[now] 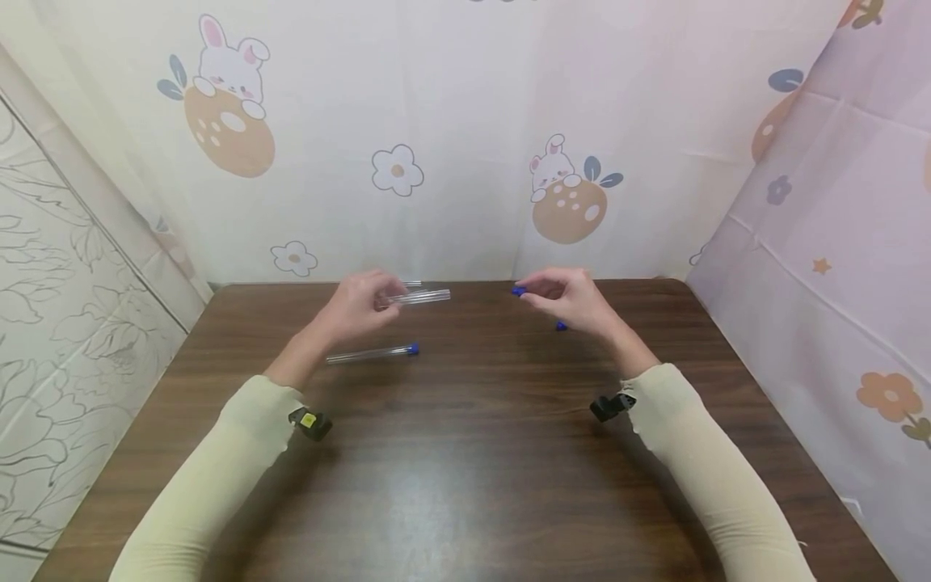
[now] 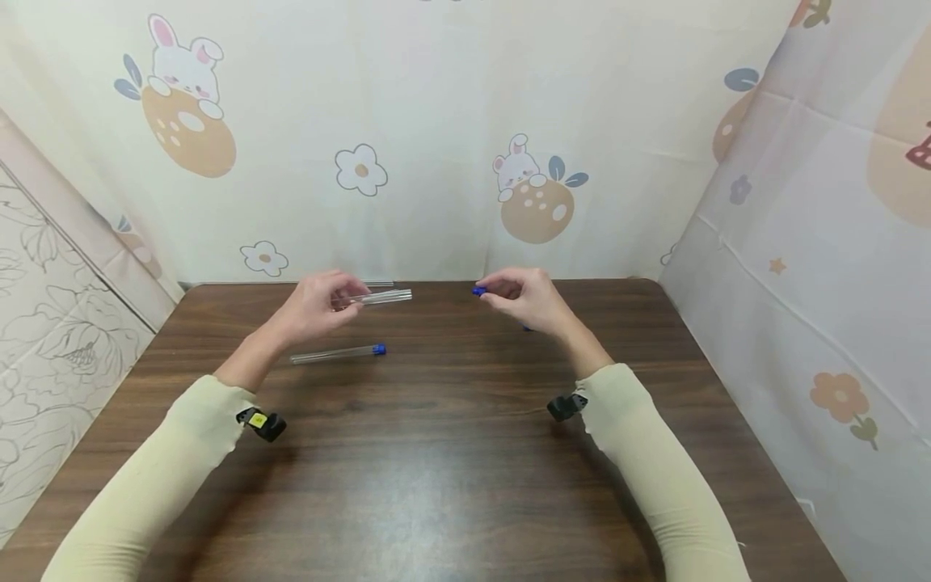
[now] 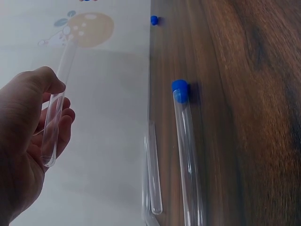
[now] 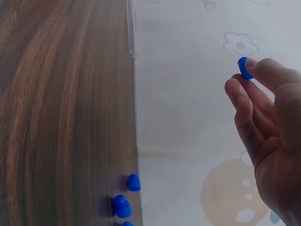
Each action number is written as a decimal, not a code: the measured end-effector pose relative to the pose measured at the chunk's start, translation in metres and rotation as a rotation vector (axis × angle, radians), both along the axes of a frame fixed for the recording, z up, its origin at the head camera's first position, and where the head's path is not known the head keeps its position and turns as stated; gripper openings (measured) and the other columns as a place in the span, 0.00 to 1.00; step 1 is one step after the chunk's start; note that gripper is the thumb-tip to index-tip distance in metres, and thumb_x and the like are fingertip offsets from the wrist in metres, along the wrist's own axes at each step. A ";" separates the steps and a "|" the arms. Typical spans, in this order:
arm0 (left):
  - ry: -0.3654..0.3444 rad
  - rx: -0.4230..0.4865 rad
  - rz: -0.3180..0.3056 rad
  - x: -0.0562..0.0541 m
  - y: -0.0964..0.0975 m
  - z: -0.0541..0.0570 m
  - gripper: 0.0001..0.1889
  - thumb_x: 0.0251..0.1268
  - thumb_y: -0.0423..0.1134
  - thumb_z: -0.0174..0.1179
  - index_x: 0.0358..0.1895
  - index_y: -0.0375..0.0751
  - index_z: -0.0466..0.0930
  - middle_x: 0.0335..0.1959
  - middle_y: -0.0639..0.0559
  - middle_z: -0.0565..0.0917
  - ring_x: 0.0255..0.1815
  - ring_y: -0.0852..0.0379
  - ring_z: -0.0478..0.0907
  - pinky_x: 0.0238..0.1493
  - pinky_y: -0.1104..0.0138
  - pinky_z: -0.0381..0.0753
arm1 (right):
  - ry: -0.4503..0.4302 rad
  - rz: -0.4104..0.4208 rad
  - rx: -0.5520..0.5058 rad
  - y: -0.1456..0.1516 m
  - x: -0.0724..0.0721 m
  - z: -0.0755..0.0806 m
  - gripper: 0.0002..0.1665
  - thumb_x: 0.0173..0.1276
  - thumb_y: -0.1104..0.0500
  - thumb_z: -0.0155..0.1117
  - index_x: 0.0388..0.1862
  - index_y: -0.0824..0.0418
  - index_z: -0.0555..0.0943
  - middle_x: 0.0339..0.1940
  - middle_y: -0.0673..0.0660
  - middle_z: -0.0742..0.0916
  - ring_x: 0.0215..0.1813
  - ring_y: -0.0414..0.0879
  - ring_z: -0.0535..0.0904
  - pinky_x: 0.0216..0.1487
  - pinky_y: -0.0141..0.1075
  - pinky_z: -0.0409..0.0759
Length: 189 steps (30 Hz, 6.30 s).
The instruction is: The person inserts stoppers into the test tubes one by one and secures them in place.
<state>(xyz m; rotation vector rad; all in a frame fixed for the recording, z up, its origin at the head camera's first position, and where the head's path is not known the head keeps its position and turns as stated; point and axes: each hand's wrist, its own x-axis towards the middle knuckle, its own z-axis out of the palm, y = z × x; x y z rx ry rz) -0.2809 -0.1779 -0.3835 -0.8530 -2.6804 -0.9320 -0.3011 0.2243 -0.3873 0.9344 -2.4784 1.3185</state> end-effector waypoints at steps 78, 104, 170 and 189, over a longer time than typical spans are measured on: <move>0.086 0.026 -0.107 0.008 0.047 0.004 0.09 0.73 0.31 0.70 0.52 0.36 0.91 0.49 0.42 0.93 0.46 0.46 0.91 0.50 0.54 0.94 | -0.166 0.069 -0.071 -0.039 0.010 -0.002 0.10 0.76 0.66 0.77 0.53 0.66 0.94 0.41 0.76 0.93 0.32 0.55 0.88 0.31 0.32 0.84; 0.145 0.064 -0.154 0.010 0.044 0.003 0.08 0.72 0.30 0.71 0.50 0.35 0.90 0.46 0.41 0.93 0.42 0.46 0.91 0.45 0.55 0.95 | -0.198 0.095 -0.098 -0.034 0.011 -0.002 0.12 0.73 0.68 0.79 0.54 0.66 0.94 0.41 0.67 0.96 0.33 0.53 0.91 0.31 0.33 0.88; 0.390 0.050 -0.191 0.007 0.052 -0.004 0.07 0.66 0.28 0.80 0.42 0.34 0.91 0.36 0.42 0.95 0.29 0.51 0.89 0.32 0.61 0.87 | -0.114 0.218 -0.114 -0.043 0.010 -0.004 0.11 0.72 0.76 0.75 0.51 0.71 0.94 0.46 0.72 0.96 0.43 0.36 0.93 0.48 0.38 0.95; 0.347 0.109 -0.261 0.011 0.049 -0.001 0.06 0.68 0.28 0.78 0.42 0.34 0.90 0.36 0.42 0.95 0.25 0.56 0.81 0.29 0.69 0.81 | -0.221 0.313 -0.222 -0.044 0.007 -0.007 0.10 0.71 0.78 0.74 0.50 0.80 0.90 0.40 0.41 0.97 0.41 0.47 0.95 0.48 0.33 0.95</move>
